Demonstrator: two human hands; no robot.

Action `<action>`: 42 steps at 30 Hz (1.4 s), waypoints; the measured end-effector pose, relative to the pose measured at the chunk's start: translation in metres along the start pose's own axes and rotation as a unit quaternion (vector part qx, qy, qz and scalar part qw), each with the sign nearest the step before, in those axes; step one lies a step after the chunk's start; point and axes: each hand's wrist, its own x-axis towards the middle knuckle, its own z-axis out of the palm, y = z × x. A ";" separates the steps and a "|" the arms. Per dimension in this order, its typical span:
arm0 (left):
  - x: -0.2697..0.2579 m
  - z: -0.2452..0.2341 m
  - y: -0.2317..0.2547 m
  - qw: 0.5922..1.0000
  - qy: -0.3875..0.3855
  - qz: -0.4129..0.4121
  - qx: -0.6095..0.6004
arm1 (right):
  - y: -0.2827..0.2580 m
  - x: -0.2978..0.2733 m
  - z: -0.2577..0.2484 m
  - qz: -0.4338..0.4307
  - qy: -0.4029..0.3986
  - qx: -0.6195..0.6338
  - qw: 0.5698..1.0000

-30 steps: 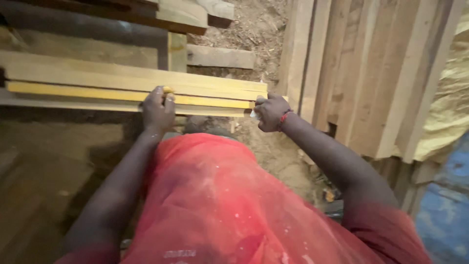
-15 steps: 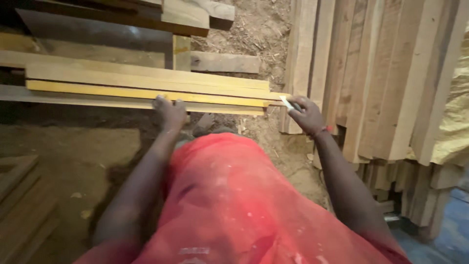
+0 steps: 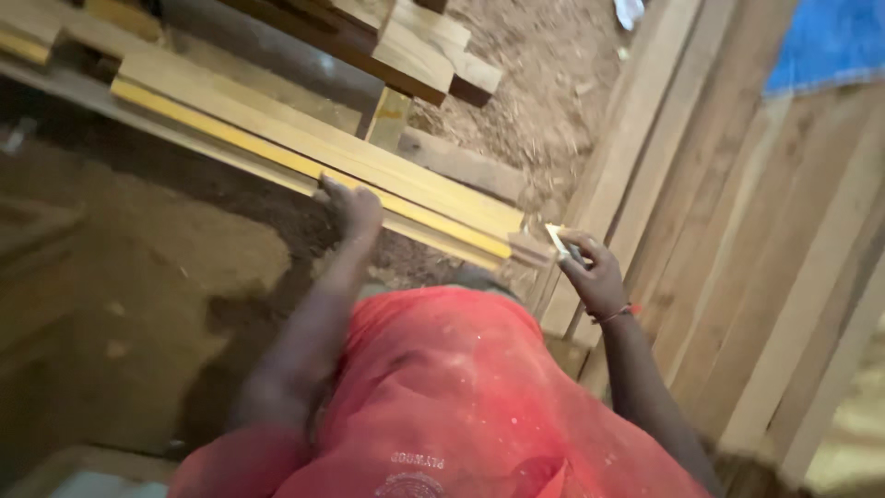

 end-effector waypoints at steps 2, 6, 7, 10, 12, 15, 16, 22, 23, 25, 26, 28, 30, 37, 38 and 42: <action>-0.003 0.012 0.005 0.999 0.030 -0.036 -0.016 | 0.014 0.025 -0.025 -0.040 -0.037 0.000 0.999; -0.006 0.034 0.023 0.989 0.079 -0.121 -0.023 | 0.045 0.081 -0.065 -0.104 -0.098 -0.004 0.990; -0.011 0.037 0.024 0.983 0.070 -0.166 -0.022 | 0.052 0.090 -0.075 -0.116 -0.114 -0.007 0.987; -0.023 0.040 0.033 0.974 0.086 -0.206 0.043 | 0.060 0.110 -0.094 -0.127 -0.147 -0.040 0.980; -0.035 0.047 0.035 0.962 0.128 -0.240 0.005 | 0.064 0.116 -0.097 -0.109 -0.200 -0.017 0.974; -0.055 0.071 0.048 0.943 0.177 -0.261 -0.105 | 0.067 0.131 -0.102 -0.151 -0.261 -0.027 0.953; -0.063 0.077 0.050 0.959 0.160 -0.223 -0.066 | 0.068 0.132 -0.101 -0.175 -0.279 -0.038 0.943; -0.157 0.116 0.069 0.982 0.109 -0.144 0.059 | 0.060 0.113 -0.082 -0.045 -0.348 0.151 0.924; -0.175 0.120 0.073 0.984 0.059 -0.166 0.037 | 0.054 0.107 -0.078 -0.023 -0.375 0.183 0.908; -0.212 0.130 0.083 0.983 -0.031 -0.183 0.009 | 0.042 0.096 -0.070 0.024 -0.429 0.244 0.869; -0.230 0.134 0.084 0.981 -0.070 -0.179 0.004 | 0.036 0.092 -0.065 0.042 -0.469 0.288 0.834; -0.258 0.140 0.084 0.989 -0.048 -0.138 -0.029 | 0.030 0.092 -0.057 0.070 -0.538 0.371 0.754; -0.278 0.146 0.079 0.990 -0.085 -0.105 -0.039 | 0.029 0.103 -0.051 0.128 -0.503 0.343 0.783; -0.305 0.164 0.051 0.982 -0.025 -0.139 -0.125 | 0.055 0.188 -0.035 0.111 -0.546 0.227 0.799; -0.310 0.168 0.047 0.975 0.006 -0.159 -0.152 | 0.056 0.200 -0.035 0.063 -0.556 0.145 0.816; -0.315 0.186 0.034 0.963 0.139 -0.176 -0.152 | 0.035 0.233 -0.013 -0.351 -0.564 -0.153 0.732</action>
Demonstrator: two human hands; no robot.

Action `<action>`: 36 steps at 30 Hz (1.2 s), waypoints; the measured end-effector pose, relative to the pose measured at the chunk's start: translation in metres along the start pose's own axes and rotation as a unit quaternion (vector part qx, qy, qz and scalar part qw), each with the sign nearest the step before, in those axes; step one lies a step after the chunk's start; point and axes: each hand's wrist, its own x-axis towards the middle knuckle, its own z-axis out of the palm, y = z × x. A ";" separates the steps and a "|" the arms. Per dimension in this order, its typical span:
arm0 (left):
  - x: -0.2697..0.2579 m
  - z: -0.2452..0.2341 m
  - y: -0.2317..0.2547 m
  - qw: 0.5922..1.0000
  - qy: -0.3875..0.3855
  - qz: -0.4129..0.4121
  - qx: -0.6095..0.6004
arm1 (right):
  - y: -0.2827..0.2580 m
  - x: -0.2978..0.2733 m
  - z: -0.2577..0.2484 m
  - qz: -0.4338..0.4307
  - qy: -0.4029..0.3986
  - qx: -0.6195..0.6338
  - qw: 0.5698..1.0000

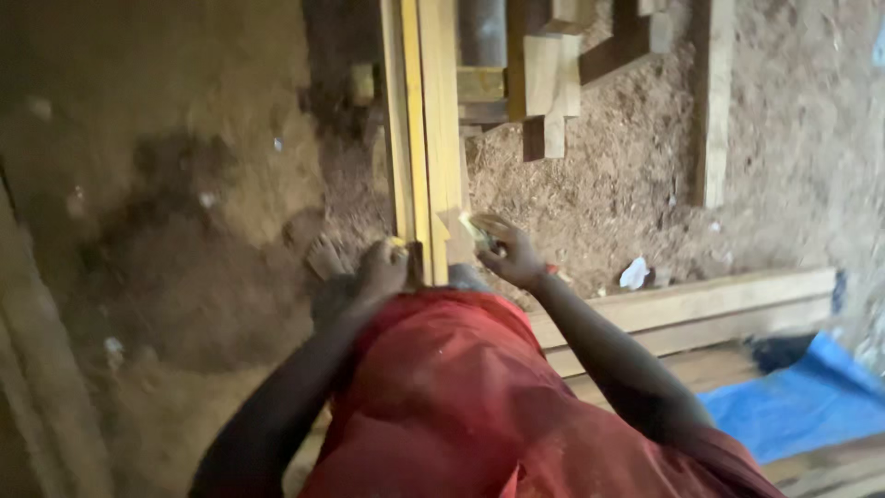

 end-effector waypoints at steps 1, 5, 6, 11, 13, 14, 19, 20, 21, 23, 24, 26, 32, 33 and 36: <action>-0.006 0.006 -0.005 0.999 0.025 -0.022 -0.008 | -0.002 0.009 -0.005 -0.094 -0.033 -0.140 0.985; -0.020 0.029 -0.014 0.987 0.159 0.007 0.007 | -0.010 0.061 -0.013 -0.183 -0.085 -0.281 0.938; -0.025 0.035 -0.015 0.982 0.187 0.008 -0.009 | -0.008 0.074 -0.013 -0.234 -0.097 -0.321 0.913; -0.062 0.055 0.000 0.965 0.256 -0.002 -0.050 | 0.009 0.079 -0.008 -0.284 -0.132 -0.335 0.889; -0.073 0.058 0.010 0.955 0.295 -0.010 -0.002 | 0.010 0.070 -0.003 -0.268 -0.156 -0.363 0.879; -0.077 0.057 0.011 0.957 0.286 -0.015 -0.034 | 0.009 0.065 0.000 -0.275 -0.154 -0.393 0.864; -0.090 0.058 0.011 0.956 0.268 -0.058 -0.102 | -0.005 0.029 0.001 -0.198 -0.190 -0.444 0.853; -0.090 0.058 0.010 0.956 0.270 -0.049 -0.099 | -0.009 0.025 -0.001 -0.204 -0.191 -0.447 0.850; -0.089 0.058 0.009 0.957 0.271 -0.041 -0.097 | -0.014 0.023 -0.004 -0.210 -0.192 -0.450 0.847; -0.084 0.057 0.006 0.955 0.270 -0.047 -0.109 | -0.024 0.027 -0.009 -0.192 -0.214 -0.510 0.811; -0.079 0.056 0.005 0.953 0.268 -0.063 -0.125 | -0.029 0.037 -0.012 -0.167 -0.233 -0.565 0.774; -0.075 0.053 0.003 0.957 0.247 -0.088 -0.123 | -0.040 0.057 -0.017 -0.185 -0.209 -0.598 0.752; -0.066 0.032 0.006 0.964 0.231 -0.037 -0.128 | -0.067 0.141 -0.001 -0.064 -0.155 -0.506 0.846; -0.064 0.027 0.007 0.962 0.235 -0.036 -0.134 | -0.068 0.147 0.006 -0.053 -0.181 -0.546 0.817; -0.054 0.014 0.009 0.961 0.236 -0.033 -0.138 | -0.061 0.141 0.018 -0.096 -0.137 -0.505 0.847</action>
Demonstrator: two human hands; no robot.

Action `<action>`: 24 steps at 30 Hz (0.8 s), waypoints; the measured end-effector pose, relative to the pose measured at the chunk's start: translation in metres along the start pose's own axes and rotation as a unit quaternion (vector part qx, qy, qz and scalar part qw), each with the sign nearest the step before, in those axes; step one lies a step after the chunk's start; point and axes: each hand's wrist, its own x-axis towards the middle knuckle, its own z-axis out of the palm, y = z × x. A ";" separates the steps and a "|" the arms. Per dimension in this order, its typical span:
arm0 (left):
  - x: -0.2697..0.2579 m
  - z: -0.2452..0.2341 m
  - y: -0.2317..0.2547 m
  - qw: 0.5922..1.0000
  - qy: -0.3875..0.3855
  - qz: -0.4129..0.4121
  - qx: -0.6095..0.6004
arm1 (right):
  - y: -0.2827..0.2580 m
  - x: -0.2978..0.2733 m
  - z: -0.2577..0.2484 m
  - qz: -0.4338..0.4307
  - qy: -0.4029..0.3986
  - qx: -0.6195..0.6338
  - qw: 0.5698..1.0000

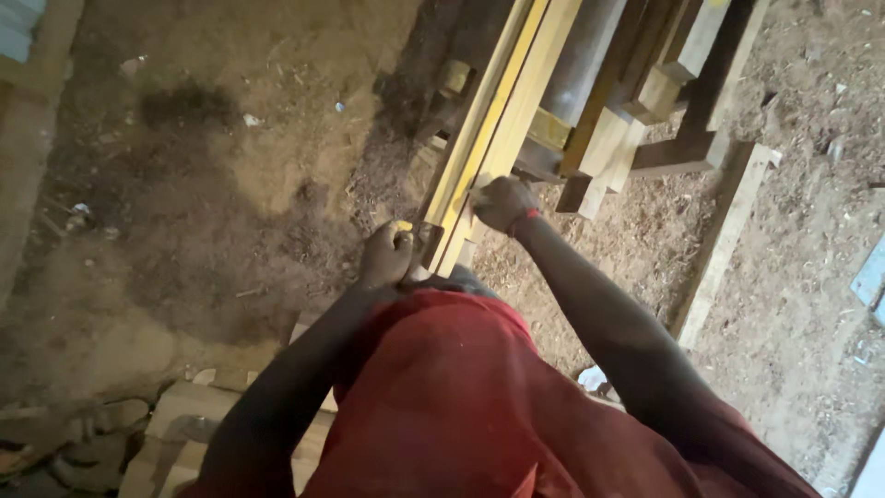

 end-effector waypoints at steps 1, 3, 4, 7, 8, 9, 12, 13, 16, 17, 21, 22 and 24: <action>-0.003 -0.001 0.000 1.000 -0.007 -0.006 0.000 | -0.003 -0.014 0.009 -0.005 0.044 0.043 0.998; -0.002 0.000 -0.002 1.000 0.003 -0.013 -0.001 | -0.014 -0.028 0.023 0.033 -0.105 -0.016 0.994; 0.000 0.001 -0.003 1.000 0.008 -0.014 -0.003 | -0.018 -0.037 0.027 0.052 -0.177 -0.045 0.982; -0.002 0.008 -0.010 0.998 -0.012 -0.050 -0.043 | -0.028 -0.080 0.039 -0.046 -0.047 0.037 0.997; -0.009 0.013 -0.013 0.998 -0.012 -0.045 -0.034 | -0.026 -0.097 0.040 -0.030 -0.067 0.059 0.996; -0.009 0.015 -0.017 0.999 -0.009 -0.037 -0.022 | -0.023 -0.104 0.039 -0.017 -0.083 0.081 0.993; -0.004 0.020 -0.026 0.999 0.010 -0.026 0.018 | -0.014 -0.097 0.034 -0.069 -0.036 0.031 0.996; -0.011 0.023 -0.028 0.999 0.014 -0.030 0.032 | -0.011 -0.099 0.033 -0.101 -0.010 -0.002 0.995; -0.021 0.031 -0.026 1.000 0.020 -0.009 0.014 | -0.012 -0.105 0.030 -0.082 -0.050 0.003 0.995; -0.017 0.030 -0.024 0.999 0.015 -0.025 0.014 | -0.016 -0.102 0.028 -0.079 -0.058 0.021 0.995; -0.020 0.037 -0.006 0.999 0.028 -0.031 -0.005 | -0.020 -0.121 0.013 -0.002 -0.144 0.041 0.989; -0.019 0.038 -0.002 0.999 0.041 -0.015 -0.016 | -0.018 -0.119 0.007 0.031 -0.176 0.033 0.983; -0.014 0.040 0.008 0.999 0.036 0.002 -0.007 | -0.010 -0.102 -0.004 -0.002 -0.101 0.057 0.993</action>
